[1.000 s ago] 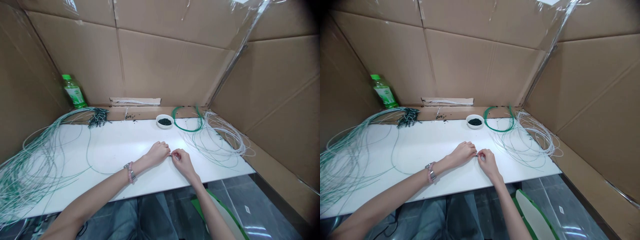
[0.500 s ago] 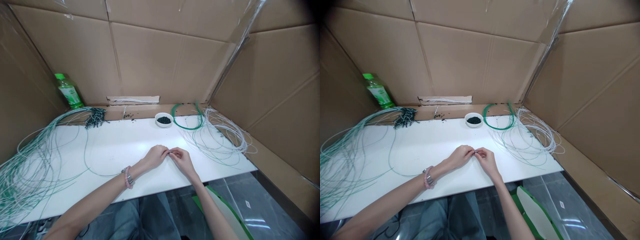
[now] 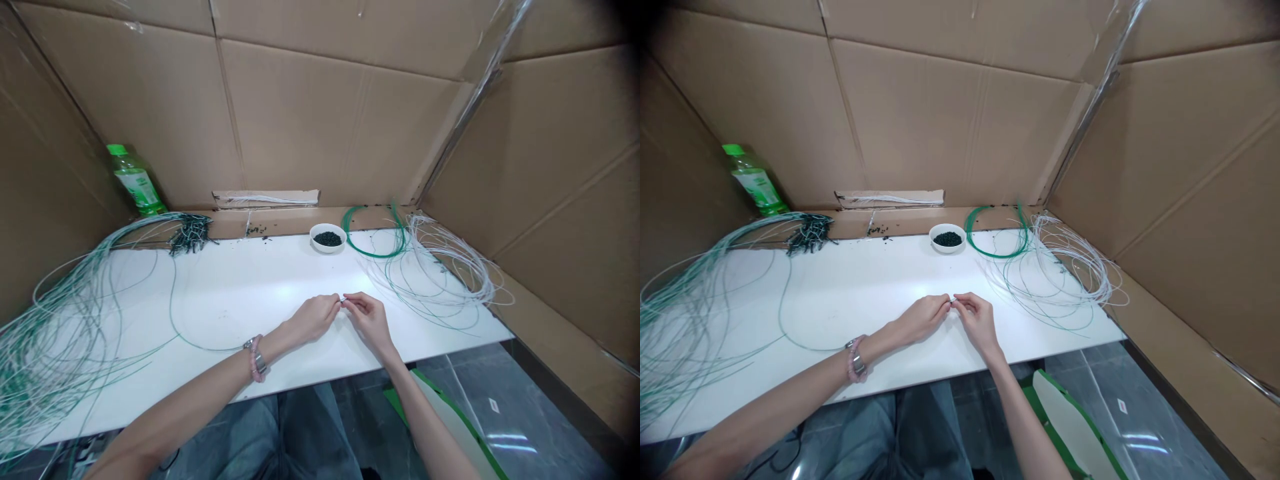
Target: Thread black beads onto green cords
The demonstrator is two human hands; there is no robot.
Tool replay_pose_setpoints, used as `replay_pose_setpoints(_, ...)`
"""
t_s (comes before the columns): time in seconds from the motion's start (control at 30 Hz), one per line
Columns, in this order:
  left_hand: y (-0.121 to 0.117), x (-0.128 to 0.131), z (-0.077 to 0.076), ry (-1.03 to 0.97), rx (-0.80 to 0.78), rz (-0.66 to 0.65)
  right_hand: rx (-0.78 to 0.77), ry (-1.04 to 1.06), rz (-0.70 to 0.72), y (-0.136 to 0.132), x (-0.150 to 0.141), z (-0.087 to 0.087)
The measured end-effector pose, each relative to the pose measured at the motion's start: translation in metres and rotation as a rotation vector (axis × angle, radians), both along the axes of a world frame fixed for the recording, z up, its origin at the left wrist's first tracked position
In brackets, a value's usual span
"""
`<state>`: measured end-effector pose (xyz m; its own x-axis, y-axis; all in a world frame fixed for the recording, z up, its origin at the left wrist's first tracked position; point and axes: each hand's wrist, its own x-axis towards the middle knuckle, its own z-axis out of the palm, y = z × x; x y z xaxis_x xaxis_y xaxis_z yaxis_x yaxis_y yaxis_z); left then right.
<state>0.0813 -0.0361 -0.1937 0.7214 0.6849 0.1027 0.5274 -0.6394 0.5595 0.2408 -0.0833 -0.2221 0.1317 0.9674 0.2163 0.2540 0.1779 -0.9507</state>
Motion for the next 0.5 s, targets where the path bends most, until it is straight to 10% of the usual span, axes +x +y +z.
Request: replay_pose_setpoints(0.5,-0.0032,-0.0002,0.0094,0.082,0.029,-0.055,0.051,-0.185,0.032,-0.0009,0.0048,-0.0018)
